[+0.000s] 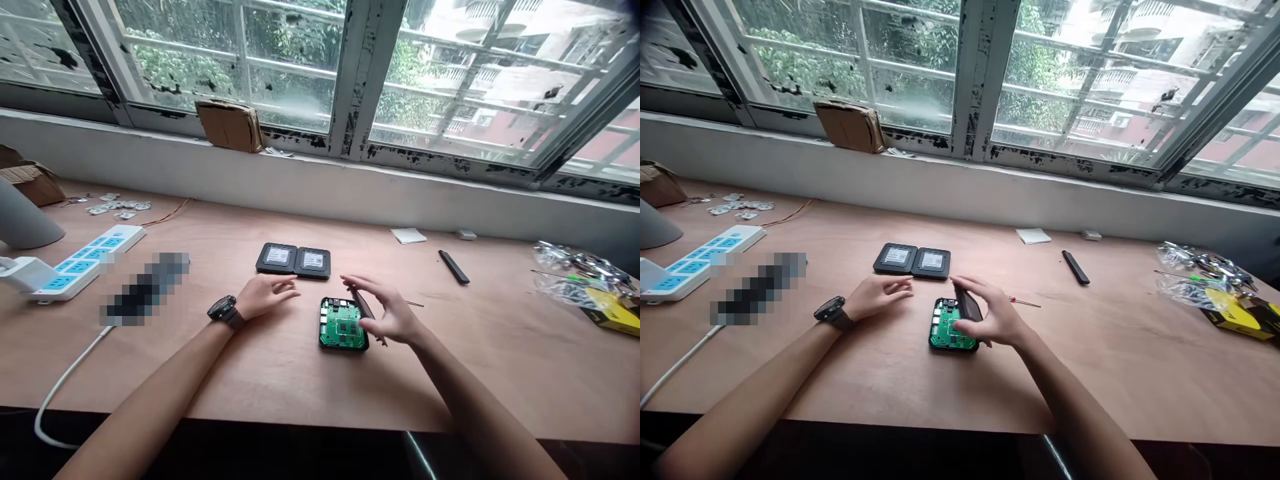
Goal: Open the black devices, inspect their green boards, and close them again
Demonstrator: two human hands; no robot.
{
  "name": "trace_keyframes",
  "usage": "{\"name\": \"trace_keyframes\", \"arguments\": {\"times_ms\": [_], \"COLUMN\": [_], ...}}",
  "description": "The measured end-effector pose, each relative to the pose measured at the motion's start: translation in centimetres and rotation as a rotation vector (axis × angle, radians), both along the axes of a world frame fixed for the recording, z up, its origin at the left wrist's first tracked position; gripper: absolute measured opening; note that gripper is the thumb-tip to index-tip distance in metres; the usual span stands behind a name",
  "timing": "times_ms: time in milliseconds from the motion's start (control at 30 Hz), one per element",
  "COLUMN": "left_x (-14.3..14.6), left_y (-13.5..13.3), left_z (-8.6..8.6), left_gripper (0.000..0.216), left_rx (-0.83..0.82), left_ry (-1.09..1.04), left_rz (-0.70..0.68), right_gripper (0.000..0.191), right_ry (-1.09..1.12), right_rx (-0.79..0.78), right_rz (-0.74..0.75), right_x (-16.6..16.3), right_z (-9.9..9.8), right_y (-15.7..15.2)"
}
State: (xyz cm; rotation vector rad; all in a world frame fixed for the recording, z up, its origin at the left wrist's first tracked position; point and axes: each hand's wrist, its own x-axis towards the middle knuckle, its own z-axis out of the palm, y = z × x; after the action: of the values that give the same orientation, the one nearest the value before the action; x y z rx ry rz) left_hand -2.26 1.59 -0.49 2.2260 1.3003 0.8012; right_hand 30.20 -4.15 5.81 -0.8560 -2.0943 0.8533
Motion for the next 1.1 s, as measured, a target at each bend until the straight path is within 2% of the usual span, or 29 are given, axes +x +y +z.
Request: {"name": "trace_keyframes", "arguments": {"times_ms": [100, 300, 1100], "left_x": [0.3, 0.2, 0.0], "left_y": [-0.2, 0.0, -0.1], "left_z": [-0.1, -0.4, -0.2], "left_gripper": [0.052, 0.047, 0.045], "left_rx": [-0.017, -0.023, -0.04], "left_ry": [-0.005, -0.03, -0.045], "left_rz": [0.0, 0.014, 0.022], "right_gripper": [0.09, 0.088, 0.086], "right_ry": [-0.292, -0.536, -0.605], "right_rx": [0.186, 0.274, 0.276], "right_rz": [0.007, 0.001, 0.008], "right_x": [-1.7, -4.0, -3.9], "right_z": [-0.8, -3.1, -3.2], "right_y": [-0.1, -0.3, -0.4]}}
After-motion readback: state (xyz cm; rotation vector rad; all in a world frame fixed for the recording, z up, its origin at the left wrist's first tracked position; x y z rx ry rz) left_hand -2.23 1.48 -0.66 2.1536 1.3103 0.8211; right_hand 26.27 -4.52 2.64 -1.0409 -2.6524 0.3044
